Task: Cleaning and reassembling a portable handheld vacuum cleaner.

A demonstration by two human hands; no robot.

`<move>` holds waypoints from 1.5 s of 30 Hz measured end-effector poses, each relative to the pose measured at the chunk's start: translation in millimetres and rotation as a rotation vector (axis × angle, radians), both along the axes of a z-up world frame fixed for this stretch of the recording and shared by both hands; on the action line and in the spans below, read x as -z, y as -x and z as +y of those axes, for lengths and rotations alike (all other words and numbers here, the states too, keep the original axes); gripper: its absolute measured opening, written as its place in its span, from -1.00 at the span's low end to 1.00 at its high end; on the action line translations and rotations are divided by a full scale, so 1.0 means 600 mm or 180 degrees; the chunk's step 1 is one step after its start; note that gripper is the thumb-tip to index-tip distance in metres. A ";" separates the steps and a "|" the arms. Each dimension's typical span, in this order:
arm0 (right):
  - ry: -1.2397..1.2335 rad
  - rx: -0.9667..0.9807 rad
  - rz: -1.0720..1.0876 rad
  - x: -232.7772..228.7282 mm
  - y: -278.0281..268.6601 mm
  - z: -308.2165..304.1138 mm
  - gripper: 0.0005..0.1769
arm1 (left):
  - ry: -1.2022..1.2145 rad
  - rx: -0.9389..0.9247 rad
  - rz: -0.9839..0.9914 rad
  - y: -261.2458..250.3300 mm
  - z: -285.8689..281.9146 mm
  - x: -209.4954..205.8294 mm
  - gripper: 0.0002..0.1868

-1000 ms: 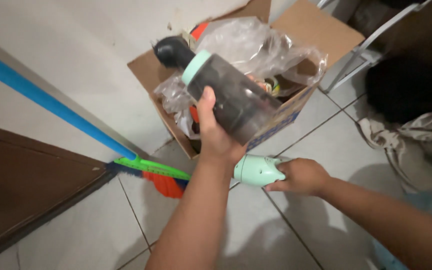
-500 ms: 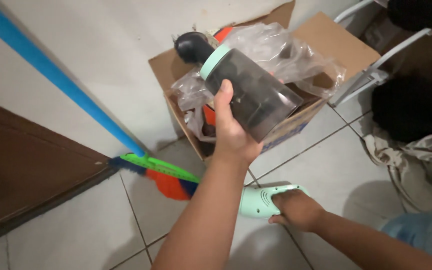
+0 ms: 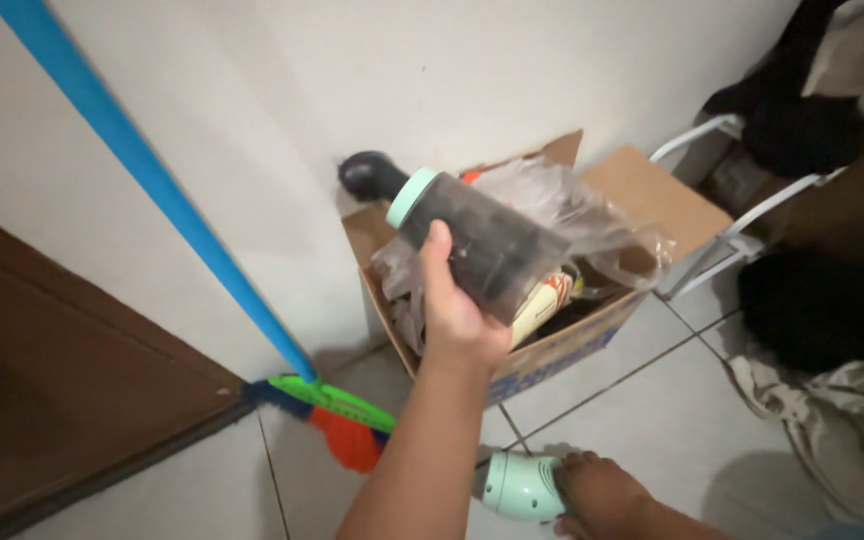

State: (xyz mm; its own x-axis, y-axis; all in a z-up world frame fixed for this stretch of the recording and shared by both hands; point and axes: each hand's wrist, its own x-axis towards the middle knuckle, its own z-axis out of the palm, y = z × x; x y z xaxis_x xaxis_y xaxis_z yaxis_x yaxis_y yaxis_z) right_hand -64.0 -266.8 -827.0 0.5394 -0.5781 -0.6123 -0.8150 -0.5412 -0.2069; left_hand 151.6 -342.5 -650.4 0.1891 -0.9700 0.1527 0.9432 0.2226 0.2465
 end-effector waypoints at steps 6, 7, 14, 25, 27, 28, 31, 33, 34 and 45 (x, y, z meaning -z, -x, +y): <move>0.0137 0.0415 -0.0961 -0.157 -0.067 -0.115 -0.72 | -0.0349 -0.0076 -0.0121 -0.027 -0.006 -0.012 -0.48; 0.0159 0.0629 -0.1678 -0.193 -0.067 -0.134 -0.80 | -0.0320 -0.0089 -0.0185 -0.031 -0.004 -0.013 -0.47; -0.1450 0.2355 -0.4672 -0.391 -0.106 -0.113 -0.46 | -0.0390 -0.0014 -0.0487 -0.022 0.014 -0.041 -0.41; -0.1156 0.1723 -0.4149 -0.351 -0.152 -0.142 -0.46 | -0.0614 -0.0040 -0.0798 -0.032 0.011 -0.037 -0.45; -0.1062 0.1666 -0.4080 -0.341 -0.145 -0.150 -0.47 | -0.0665 -0.0114 -0.0869 -0.027 0.017 -0.026 -0.47; -0.1339 0.1658 -0.4173 -0.342 -0.143 -0.152 -0.46 | -0.0636 -0.0189 -0.0886 -0.030 0.012 -0.027 -0.48; -0.1980 0.1478 -0.4418 -0.362 -0.135 -0.151 -0.42 | -0.0708 -0.0212 -0.0847 -0.035 0.010 -0.035 -0.46; -0.2205 0.1249 -0.4500 -0.374 -0.130 -0.149 -0.40 | -0.0674 -0.0065 -0.0783 -0.041 0.005 -0.040 -0.43; -0.2350 0.1220 -0.4558 -0.375 -0.128 -0.149 -0.41 | -0.0602 0.0055 -0.0738 -0.044 0.005 -0.039 -0.41; -0.1782 0.2459 -0.4250 -0.319 -0.131 -0.174 -0.64 | -0.0903 -0.0855 -0.0932 -0.036 0.002 -0.013 -0.43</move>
